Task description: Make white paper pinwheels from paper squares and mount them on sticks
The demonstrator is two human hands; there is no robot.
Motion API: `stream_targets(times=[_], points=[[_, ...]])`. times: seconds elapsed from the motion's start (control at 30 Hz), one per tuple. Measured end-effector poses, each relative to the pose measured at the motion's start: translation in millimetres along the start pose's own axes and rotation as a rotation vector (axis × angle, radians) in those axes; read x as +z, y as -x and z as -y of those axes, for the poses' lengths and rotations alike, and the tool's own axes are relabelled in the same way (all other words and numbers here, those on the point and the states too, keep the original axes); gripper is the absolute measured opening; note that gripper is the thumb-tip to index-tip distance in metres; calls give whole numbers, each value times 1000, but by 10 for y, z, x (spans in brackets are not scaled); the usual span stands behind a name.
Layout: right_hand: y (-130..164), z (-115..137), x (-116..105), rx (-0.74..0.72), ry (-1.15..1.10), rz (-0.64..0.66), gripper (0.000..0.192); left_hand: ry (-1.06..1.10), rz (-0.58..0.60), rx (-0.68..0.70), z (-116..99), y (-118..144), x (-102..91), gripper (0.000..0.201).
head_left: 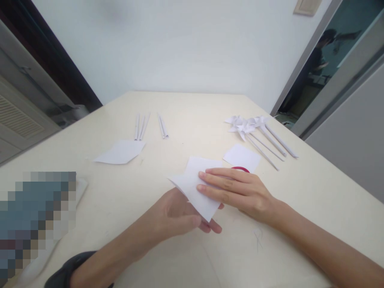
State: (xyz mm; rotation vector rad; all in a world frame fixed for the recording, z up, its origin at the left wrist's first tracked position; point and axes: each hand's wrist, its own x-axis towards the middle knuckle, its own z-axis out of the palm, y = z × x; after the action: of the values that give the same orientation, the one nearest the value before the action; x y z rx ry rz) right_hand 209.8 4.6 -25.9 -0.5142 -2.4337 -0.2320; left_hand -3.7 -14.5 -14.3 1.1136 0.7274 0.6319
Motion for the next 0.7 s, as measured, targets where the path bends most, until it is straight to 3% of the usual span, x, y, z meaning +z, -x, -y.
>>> stream_targets(times=[0.07, 0.2, 0.3, 0.47, 0.57, 0.7], points=[[8, -2, 12, 5, 28, 11, 35, -28, -43, -20, 1, -9, 8, 38], [21, 27, 38, 68, -77, 80, 42, -197, -206, -107, 5, -65, -42, 20], [-4, 84, 19, 309, -314, 116, 48, -314, -250, -102, 43, -108, -103, 22], [-87, 163, 17, 823, -609, 181, 40, -464, -252, -94, 174, -115, -141, 26], [-113, 166, 78, 942, -729, 247, 24, -517, -257, -96, 253, -113, -143, 29], [-111, 150, 127, 1030, -806, 236, 26, -495, -237, -98, 296, -132, -135, 33]])
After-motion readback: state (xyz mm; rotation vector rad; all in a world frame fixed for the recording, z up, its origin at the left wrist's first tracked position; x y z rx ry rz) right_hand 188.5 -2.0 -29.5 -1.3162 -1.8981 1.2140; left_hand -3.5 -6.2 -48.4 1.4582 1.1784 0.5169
